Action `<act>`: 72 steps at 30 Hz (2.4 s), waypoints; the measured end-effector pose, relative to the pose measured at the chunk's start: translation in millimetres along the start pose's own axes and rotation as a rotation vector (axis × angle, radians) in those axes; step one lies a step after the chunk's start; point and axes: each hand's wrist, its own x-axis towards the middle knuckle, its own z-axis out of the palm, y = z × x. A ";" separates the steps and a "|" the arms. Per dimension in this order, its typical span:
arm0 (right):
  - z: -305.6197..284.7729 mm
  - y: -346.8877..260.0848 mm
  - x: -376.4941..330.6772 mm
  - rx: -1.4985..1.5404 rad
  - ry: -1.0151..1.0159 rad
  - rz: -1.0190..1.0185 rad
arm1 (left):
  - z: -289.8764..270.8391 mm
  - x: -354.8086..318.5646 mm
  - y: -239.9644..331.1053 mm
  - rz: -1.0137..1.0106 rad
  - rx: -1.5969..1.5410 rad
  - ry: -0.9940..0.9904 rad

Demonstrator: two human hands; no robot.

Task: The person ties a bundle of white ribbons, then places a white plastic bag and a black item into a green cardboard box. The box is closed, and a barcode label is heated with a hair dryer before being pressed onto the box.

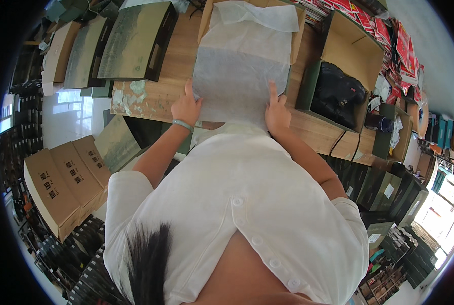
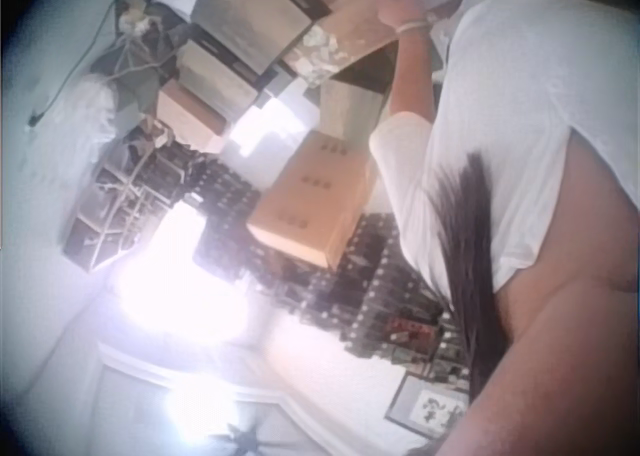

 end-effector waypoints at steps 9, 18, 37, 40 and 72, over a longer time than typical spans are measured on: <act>21.9 30.8 -13.3 -0.132 0.347 -0.626 | 32.0 5.0 -27.2 0.920 0.061 0.241; 33.2 36.4 -10.9 -0.092 0.084 -0.681 | 56.0 17.4 -46.1 0.906 0.224 0.034; 41.1 35.6 -3.1 -0.133 -0.372 -0.523 | 51.7 41.9 -33.8 0.659 0.343 -0.555; 48.8 38.4 -1.0 -0.239 -0.458 -0.526 | 53.8 33.7 -28.3 0.677 0.483 -0.583; 93.2 48.7 50.4 -0.080 -0.531 -0.339 | 113.7 61.5 -39.6 0.237 0.261 -0.706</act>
